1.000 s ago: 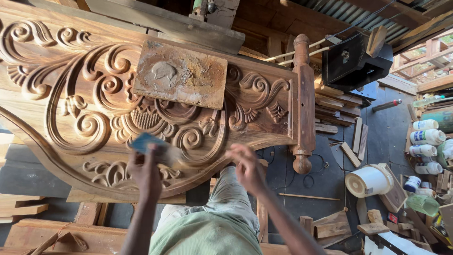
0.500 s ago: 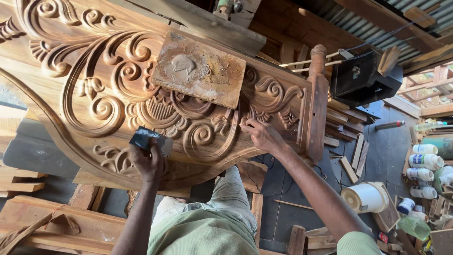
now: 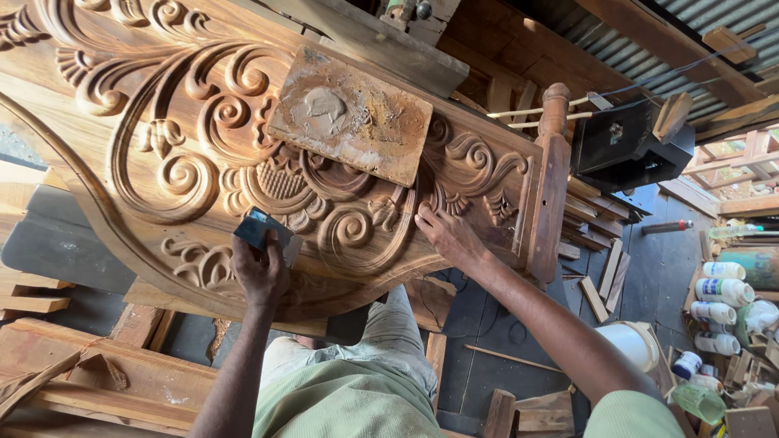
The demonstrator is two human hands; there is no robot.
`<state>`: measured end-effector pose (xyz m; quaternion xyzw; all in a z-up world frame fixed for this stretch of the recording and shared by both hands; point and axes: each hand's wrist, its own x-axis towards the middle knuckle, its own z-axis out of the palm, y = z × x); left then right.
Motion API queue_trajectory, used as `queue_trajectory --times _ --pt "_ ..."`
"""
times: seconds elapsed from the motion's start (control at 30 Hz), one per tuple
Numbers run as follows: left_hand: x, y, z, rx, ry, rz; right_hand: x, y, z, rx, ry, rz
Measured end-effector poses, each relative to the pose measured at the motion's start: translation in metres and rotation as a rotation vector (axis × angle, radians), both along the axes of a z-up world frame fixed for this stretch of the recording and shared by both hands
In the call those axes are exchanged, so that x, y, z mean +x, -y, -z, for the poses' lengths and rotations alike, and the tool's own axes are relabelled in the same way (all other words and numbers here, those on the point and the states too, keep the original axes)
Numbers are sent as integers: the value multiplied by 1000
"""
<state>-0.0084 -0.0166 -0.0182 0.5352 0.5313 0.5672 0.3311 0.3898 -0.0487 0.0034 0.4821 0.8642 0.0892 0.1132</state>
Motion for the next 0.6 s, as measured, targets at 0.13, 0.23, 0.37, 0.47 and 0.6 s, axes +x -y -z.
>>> queue_trajectory --times 0.13,0.23,0.37,0.47,0.6 --pt "1 0 -3 67 11 7 6 3 -8 -63 73 -41" --pt "0 1 -7 -47 -20 -22 3 3 -16 -118 -219 105" --pt "-1 -1 -8 -25 -11 -4 -4 4 -19 -14 -519 169" --pt "-1 -2 -9 59 -6 0 -5 8 -21 -41 -499 183" --pt "-3 -2 -11 50 -38 7 2 15 -13 -39 -497 114"
